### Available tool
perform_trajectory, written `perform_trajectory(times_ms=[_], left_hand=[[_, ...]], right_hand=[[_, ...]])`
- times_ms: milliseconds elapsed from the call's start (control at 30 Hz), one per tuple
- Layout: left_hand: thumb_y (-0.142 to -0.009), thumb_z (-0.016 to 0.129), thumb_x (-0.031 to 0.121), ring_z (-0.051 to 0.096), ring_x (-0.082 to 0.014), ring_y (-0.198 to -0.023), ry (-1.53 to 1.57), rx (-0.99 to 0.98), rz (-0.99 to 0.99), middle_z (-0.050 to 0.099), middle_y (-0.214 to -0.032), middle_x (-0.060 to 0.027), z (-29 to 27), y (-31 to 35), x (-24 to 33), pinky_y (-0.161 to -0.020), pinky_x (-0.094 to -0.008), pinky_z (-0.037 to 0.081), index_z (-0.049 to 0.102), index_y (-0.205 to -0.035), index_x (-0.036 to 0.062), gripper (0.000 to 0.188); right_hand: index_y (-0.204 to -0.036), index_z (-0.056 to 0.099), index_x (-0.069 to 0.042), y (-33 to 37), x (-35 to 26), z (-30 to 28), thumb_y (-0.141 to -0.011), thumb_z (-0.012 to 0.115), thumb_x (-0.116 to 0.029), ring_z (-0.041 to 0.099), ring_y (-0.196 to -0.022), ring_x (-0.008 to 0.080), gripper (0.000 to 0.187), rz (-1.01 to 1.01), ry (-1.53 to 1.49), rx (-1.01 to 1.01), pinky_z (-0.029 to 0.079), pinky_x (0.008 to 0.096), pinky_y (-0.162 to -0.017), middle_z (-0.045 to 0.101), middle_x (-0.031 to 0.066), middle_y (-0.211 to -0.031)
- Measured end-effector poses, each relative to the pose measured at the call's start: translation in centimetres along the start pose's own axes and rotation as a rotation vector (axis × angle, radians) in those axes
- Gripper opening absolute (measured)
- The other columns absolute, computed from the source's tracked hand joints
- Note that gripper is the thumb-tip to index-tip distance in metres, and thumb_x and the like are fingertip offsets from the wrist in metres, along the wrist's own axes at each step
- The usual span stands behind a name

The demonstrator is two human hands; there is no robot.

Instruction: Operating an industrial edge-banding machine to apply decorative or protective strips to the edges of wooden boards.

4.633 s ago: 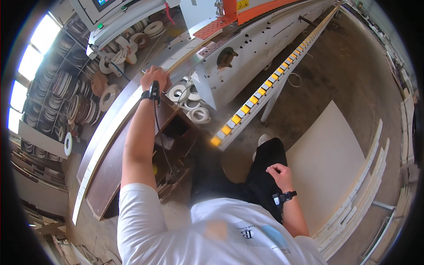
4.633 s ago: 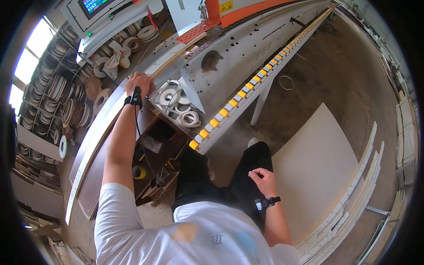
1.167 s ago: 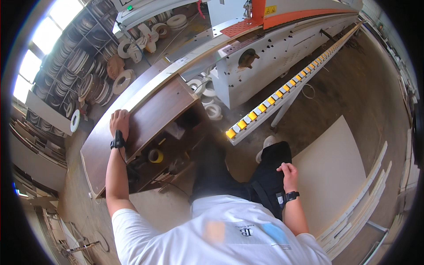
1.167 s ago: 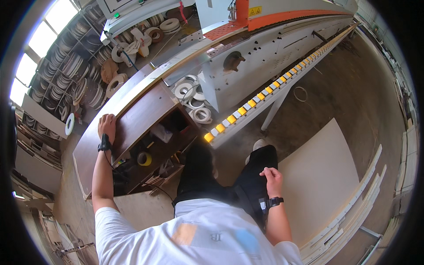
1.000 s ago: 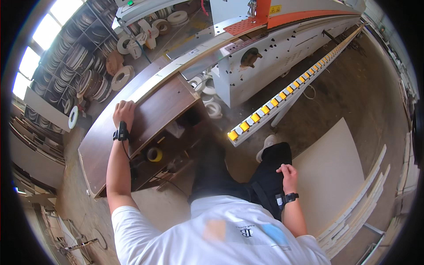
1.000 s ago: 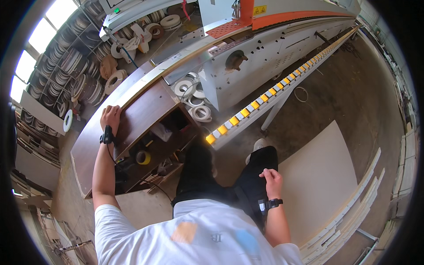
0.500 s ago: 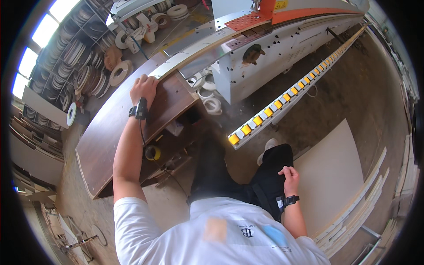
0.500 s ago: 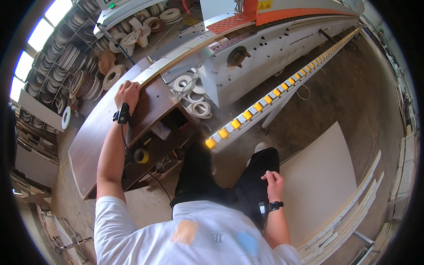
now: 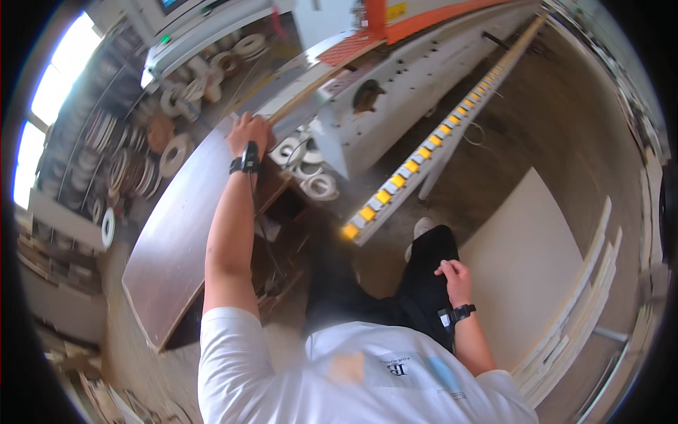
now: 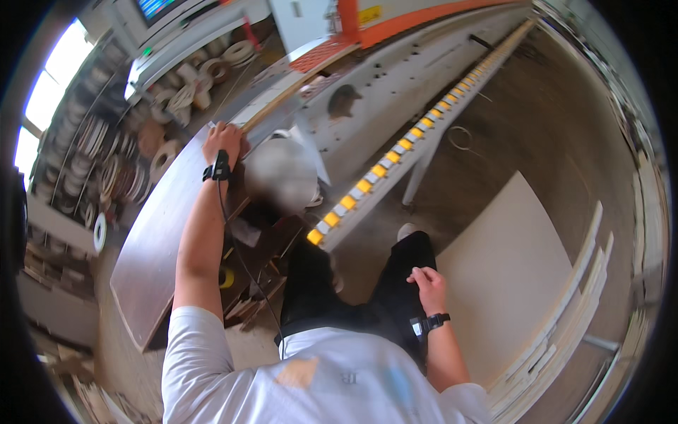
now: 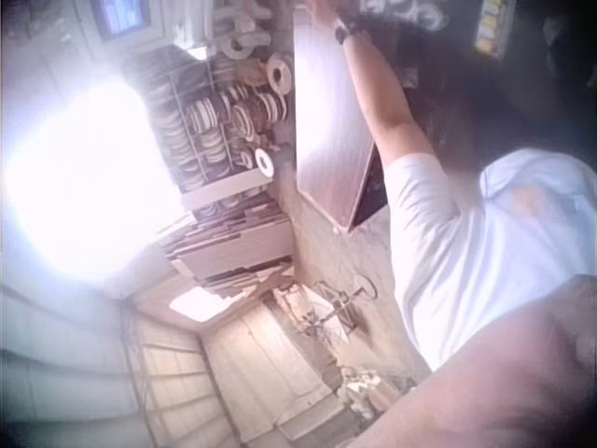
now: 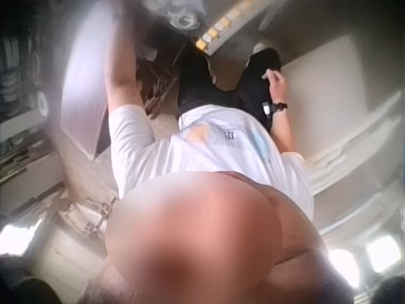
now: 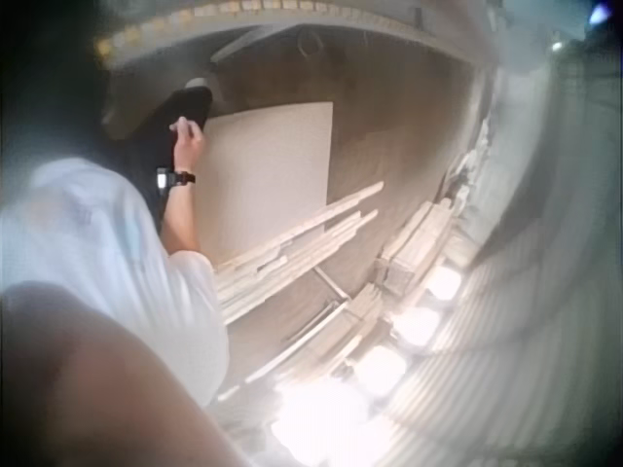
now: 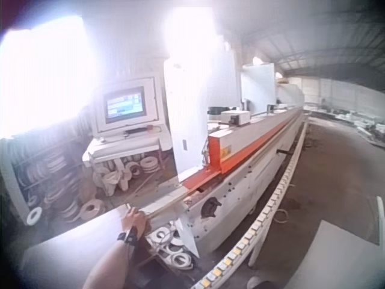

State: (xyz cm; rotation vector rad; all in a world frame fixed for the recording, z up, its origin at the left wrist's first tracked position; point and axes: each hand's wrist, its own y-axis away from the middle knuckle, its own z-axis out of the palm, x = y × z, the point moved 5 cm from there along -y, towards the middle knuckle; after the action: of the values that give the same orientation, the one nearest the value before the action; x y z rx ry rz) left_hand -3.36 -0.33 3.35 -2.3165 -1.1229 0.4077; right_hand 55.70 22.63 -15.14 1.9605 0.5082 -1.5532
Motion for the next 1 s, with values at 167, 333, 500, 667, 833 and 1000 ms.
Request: perform_trajectory(times_ms=[167,333,500,667,833,1000], left_hand=[[-0.100,0.060,0.031,0.070,-0.0372,-0.111,-0.138,-0.069,0.072,0.075,-0.112,-0.0134,7.7,-1.7,-2.3,-0.093,-0.0494,0.057,0.077,-0.100,0.0153,0.023],[-0.107,0.056,0.031,0.051,-0.0393,-0.143,0.059,-0.129,0.084,0.061,-0.150,-0.0179,5.7,-2.4,-0.4,-0.120,-0.0494,0.041,0.063,-0.141,0.0038,0.044],[-0.109,0.057,0.033,0.051,-0.0420,-0.143,0.057,-0.162,0.150,0.060,-0.152,-0.0199,6.0,-2.3,-2.2,-0.121,-0.0507,0.041,0.060,-0.147,0.0039,0.048],[-0.110,0.056,0.035,0.053,-0.0431,-0.141,0.093,-0.242,0.125,0.061,-0.149,-0.0230,6.6,-1.8,-2.6,-0.120,-0.0520,0.040,0.060,-0.147,0.0023,0.050],[-0.109,0.057,0.036,0.055,-0.0434,-0.139,0.122,-0.221,0.120,0.064,-0.145,-0.0237,6.5,-2.2,-1.6,-0.119,-0.0530,0.041,0.064,-0.144,0.0013,0.049],[-0.109,0.058,0.033,0.057,-0.0442,-0.135,0.171,-0.214,0.142,0.066,-0.142,-0.0240,7.7,-1.7,-2.4,-0.116,-0.0534,0.042,0.065,-0.142,0.0002,0.047]], right_hand=[[-0.101,0.081,-0.002,0.0,-0.2,-0.1,-0.107,0.071,-0.031,0.074,-0.088,0.0115,0.031,-0.033,0.043,-0.096,0.057,0.0288,-0.082,0.081,0.0053,-0.090],[-0.108,0.081,-0.005,2.6,1.0,-4.9,-0.105,0.071,-0.037,0.078,-0.091,0.0227,0.033,-0.030,0.042,0.236,0.059,0.0351,-0.085,0.082,0.0103,-0.098],[-0.110,0.079,-0.004,9.5,8.4,-18.3,-0.099,0.076,-0.040,0.078,-0.100,0.0241,0.038,0.222,0.383,0.829,0.060,0.0382,-0.090,0.083,0.0113,-0.105],[-0.131,0.072,-0.008,22.8,13.9,-31.4,-0.096,0.075,-0.043,0.073,-0.116,0.0386,0.049,0.517,0.733,1.149,0.057,0.0485,-0.100,0.078,0.0182,-0.124],[-0.145,0.059,-0.006,31.7,15.9,-33.0,-0.092,0.075,-0.039,0.063,-0.131,0.0391,0.065,0.750,0.830,1.164,0.052,0.0515,-0.110,0.070,0.0191,-0.139],[-0.145,0.059,-0.006,30.6,15.5,-31.0,-0.091,0.076,-0.039,0.060,-0.136,0.0389,0.066,0.792,0.933,0.995,0.049,0.0515,-0.114,0.068,0.0184,-0.142]])
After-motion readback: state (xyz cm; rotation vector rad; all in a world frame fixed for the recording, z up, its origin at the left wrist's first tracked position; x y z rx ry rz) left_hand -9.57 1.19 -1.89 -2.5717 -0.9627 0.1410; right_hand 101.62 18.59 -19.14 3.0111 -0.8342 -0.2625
